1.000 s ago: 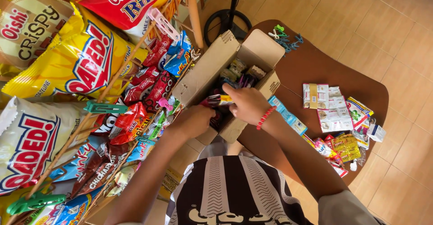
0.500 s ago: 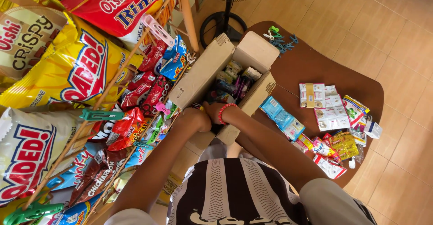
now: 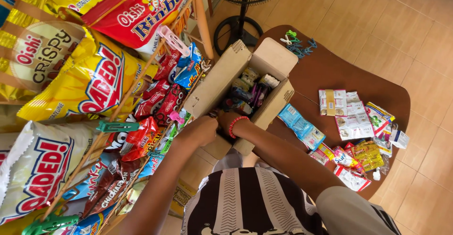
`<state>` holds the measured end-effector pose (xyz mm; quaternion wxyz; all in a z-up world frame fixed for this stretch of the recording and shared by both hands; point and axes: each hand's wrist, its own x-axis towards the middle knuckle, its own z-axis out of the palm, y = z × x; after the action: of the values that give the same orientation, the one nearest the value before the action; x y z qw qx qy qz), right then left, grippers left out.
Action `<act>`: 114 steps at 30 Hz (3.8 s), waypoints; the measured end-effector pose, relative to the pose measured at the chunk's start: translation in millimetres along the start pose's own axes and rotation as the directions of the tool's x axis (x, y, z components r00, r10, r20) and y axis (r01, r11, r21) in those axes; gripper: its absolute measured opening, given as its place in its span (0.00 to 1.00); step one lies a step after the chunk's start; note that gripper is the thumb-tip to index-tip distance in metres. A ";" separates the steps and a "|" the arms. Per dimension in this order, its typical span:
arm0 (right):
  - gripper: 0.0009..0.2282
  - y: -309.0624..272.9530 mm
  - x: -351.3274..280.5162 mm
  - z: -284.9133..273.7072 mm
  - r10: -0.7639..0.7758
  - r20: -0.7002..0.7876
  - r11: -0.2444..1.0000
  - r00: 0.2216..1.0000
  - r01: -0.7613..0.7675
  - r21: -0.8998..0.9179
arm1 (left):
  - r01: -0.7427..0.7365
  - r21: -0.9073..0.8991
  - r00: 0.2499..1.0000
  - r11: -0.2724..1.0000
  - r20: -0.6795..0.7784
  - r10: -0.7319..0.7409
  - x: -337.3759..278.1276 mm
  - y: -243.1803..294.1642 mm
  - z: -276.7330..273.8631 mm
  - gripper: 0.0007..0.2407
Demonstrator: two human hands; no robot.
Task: Packing various small merchandise sachets and packets into a cardboard box.
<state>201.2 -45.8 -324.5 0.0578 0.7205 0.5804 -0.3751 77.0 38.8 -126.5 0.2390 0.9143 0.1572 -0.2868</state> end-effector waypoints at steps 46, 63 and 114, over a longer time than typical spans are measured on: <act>0.07 41.3 -307.2 -74.6 0.218 -0.877 0.776 0.428 0.469 0.422 | -0.493 -0.188 0.858 0.850 -0.269 0.438 38.9 148.5 -15.8 0.08; 0.06 252.5 -445.3 386.9 0.899 0.089 -0.236 0.428 0.303 0.923 | -0.281 -0.575 0.912 0.768 0.090 0.400 204.4 324.0 254.0 0.09; 0.19 231.5 -478.8 173.8 0.825 -0.495 0.394 0.271 0.352 0.849 | -0.089 -0.902 0.975 0.422 0.007 0.221 192.3 380.8 239.1 0.29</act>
<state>301.1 -589.7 -238.8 -0.5947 0.7954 0.0528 -0.1041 282.4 -376.7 -282.2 0.7213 0.6390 0.1847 -0.1929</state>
